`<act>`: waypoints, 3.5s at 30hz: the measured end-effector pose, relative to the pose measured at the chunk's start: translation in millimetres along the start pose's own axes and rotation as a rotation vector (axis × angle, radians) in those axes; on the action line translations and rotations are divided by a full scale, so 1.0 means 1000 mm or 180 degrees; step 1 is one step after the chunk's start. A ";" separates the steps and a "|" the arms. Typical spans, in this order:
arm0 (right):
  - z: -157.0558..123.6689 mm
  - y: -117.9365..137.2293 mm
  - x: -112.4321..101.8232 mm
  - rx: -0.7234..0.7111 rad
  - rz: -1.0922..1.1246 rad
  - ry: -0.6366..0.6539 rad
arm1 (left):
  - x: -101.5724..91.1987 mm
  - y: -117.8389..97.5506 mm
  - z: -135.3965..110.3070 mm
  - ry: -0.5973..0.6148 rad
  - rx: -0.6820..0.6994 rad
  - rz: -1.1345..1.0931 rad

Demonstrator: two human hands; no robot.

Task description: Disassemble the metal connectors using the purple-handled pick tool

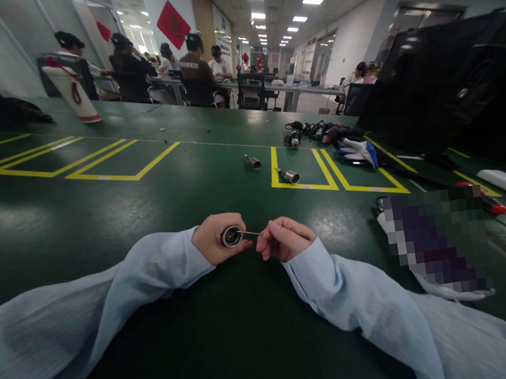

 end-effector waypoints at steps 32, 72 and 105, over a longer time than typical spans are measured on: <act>-0.006 0.022 -0.007 -0.0360 -0.1566 -0.0642 | 0.008 -0.002 0.000 0.0251 0.0222 0.0275; -0.005 0.016 -0.006 -0.0484 -0.0571 -0.0373 | -0.003 -0.002 0.002 -0.0125 -0.0034 -0.0228; 0.000 0.014 -0.008 -0.0070 -0.0873 -0.0220 | 0.002 -0.009 0.001 0.0114 0.0288 0.0182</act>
Point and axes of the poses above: each hand's wrist, its own z-axis towards the middle knuckle, its own x-axis out of the palm, y = z × x, the point moved 7 cm from there along z, towards the middle knuckle, and after that the axes turned 4 degrees about y, right-handed, at the moved point
